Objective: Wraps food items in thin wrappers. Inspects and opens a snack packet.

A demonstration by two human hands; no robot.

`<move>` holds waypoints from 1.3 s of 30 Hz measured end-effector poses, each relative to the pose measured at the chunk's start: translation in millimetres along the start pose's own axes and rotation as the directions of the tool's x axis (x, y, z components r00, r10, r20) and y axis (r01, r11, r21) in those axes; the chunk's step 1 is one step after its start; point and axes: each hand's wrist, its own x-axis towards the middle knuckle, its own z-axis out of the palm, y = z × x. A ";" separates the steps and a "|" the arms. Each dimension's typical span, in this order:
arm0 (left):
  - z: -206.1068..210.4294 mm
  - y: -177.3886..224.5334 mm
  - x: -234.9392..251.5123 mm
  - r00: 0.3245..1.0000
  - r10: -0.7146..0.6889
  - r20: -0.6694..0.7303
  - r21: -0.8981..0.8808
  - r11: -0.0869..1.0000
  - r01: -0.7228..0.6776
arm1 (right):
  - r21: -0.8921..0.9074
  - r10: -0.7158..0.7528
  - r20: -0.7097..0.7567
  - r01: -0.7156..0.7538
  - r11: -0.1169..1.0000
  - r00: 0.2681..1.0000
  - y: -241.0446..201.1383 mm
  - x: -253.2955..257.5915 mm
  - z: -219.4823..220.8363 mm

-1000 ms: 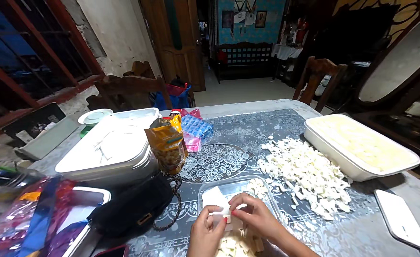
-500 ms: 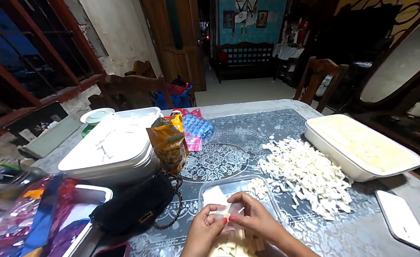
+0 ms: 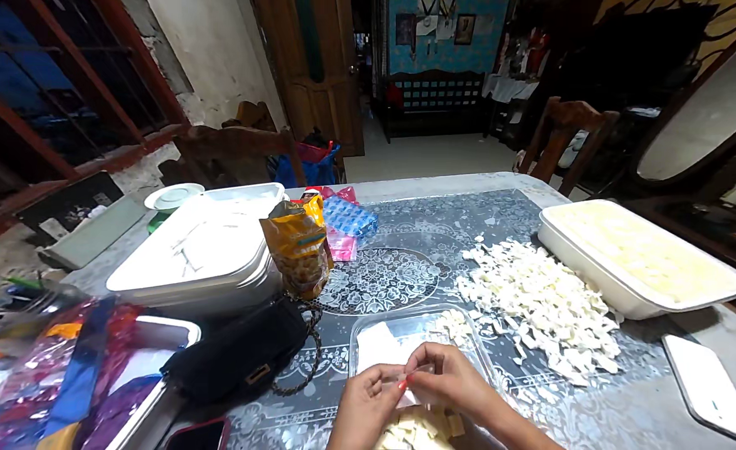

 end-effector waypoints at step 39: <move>-12.6 -1.2 8.4 0.984 0.154 -0.092 -0.097 0.982 -0.163 | -0.461 -0.446 0.095 0.437 0.772 0.890 13.9 -3.2 9.6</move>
